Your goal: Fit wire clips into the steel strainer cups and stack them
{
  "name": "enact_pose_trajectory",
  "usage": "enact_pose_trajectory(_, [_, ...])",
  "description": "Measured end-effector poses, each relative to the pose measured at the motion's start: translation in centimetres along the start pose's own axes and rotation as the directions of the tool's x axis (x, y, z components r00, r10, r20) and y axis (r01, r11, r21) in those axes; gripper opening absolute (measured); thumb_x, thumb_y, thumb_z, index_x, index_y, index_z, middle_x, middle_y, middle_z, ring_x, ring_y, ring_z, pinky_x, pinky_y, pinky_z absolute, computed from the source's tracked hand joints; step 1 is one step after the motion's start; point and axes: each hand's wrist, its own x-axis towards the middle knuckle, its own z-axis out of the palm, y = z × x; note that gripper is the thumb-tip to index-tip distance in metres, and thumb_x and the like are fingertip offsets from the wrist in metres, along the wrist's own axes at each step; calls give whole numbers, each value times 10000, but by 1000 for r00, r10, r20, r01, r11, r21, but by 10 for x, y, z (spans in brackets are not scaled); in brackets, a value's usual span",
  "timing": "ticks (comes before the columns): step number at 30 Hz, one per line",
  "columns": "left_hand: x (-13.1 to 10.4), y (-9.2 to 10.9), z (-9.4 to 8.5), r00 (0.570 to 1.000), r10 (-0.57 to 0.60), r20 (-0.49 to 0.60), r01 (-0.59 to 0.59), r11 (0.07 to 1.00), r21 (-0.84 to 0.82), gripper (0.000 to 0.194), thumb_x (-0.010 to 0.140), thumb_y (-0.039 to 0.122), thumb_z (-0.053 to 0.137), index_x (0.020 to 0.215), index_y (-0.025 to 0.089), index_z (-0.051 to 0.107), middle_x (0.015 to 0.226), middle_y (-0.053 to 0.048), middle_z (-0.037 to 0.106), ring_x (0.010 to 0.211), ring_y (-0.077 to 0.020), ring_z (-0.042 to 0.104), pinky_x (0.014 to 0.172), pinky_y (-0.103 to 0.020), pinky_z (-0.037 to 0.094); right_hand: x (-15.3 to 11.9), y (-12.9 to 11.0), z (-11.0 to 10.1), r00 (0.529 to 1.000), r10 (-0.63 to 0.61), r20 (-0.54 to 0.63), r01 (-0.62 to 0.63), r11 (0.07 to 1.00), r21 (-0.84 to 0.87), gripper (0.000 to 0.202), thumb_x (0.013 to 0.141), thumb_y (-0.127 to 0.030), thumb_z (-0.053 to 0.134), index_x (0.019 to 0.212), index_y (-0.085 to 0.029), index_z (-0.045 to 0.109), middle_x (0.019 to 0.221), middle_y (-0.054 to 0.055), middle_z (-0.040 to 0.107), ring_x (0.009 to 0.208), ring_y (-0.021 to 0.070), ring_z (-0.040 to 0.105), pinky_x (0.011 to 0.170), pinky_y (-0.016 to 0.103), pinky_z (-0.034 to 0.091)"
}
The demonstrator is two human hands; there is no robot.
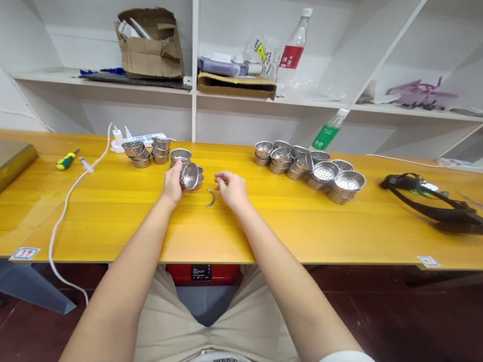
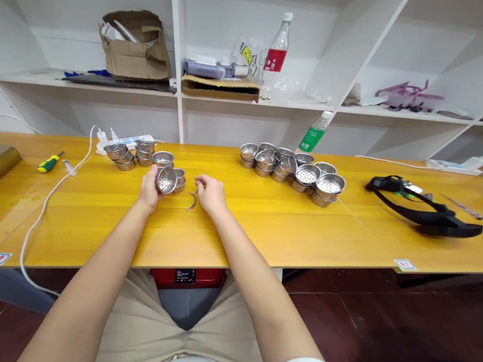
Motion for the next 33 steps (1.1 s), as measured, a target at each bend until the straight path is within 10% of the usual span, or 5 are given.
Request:
enact_pose_trajectory(11, [1, -1, -3, 997, -71, -12, 70, 997, -16, 586, 811, 758, 655, 724, 185, 569, 527, 16, 480, 423, -111, 464, 382, -218, 280, -3, -4, -3, 999, 2, 35, 12, 919, -393, 251, 985, -226, 621, 1070, -207, 856, 1068, 103, 830, 1049, 237, 771, 1008, 314, 534])
enact_pose_trajectory(33, [1, 0, -1, 999, -49, 23, 49, 999, -6, 609, 864, 761, 625, 654, 205, 489, 478, 33, 404, 369, -90, 383, 352, -228, 207, -6, -3, 12, 989, 47, 140, 29, 868, -496, 221, 975, -287, 665, 919, -198, 860, 990, 154, 828, 988, 273, 778, 909, 326, 556])
